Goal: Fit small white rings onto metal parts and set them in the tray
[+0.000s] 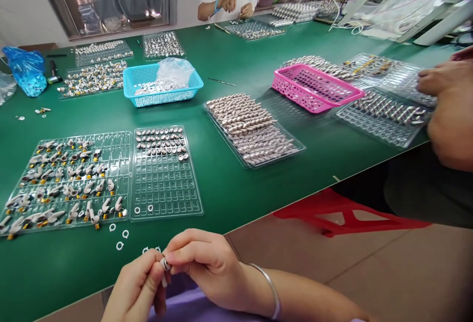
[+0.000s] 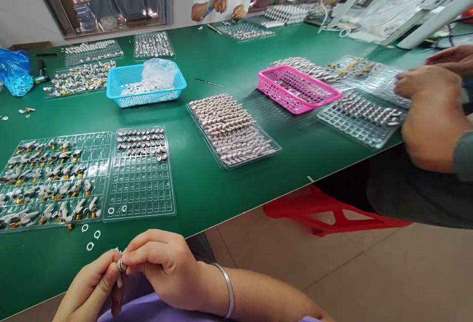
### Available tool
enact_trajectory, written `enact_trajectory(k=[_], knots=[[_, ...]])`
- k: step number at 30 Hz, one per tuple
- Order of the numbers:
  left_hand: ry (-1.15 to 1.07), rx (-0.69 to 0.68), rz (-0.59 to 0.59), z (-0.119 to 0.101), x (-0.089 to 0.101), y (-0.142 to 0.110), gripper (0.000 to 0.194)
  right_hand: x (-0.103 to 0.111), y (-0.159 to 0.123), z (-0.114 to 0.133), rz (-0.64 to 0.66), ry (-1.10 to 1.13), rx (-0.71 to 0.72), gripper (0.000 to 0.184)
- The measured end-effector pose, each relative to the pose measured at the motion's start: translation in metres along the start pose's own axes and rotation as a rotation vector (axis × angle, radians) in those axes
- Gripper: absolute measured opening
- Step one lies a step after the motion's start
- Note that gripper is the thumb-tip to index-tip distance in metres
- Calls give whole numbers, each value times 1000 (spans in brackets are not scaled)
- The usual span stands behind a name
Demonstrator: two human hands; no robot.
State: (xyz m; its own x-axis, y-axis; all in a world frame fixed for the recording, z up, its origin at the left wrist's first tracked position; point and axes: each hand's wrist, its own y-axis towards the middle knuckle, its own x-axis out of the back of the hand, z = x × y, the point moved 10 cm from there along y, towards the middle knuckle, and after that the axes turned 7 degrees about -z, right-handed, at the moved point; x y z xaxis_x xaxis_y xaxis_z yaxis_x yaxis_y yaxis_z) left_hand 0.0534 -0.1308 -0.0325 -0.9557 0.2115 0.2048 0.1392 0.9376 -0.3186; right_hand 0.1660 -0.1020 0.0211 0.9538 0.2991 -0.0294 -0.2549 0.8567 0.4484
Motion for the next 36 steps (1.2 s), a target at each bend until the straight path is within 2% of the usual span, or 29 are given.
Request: enact_trajectory(k=[3,8,16,27,33,36], knots=[[43,-50,-15,-2,3,0,42,-1,-1,1,17,-29,13,15],[151,-136,37,-7,-2,0,39,-4,-1,8,50,-124,98,18],[326,-317,-172,-20,7,-7,32,-3,-1,9,5,-116,99,16],[469,-494,-217,-36,8,-12,25,-2,-2,6,-26,-67,44,13],[501,-539,-196,-43,7,-12,22,-3,3,11,36,-143,93,15],[498,-507,-101,-43,3,-9,25,-6,10,14,151,-168,139,18]])
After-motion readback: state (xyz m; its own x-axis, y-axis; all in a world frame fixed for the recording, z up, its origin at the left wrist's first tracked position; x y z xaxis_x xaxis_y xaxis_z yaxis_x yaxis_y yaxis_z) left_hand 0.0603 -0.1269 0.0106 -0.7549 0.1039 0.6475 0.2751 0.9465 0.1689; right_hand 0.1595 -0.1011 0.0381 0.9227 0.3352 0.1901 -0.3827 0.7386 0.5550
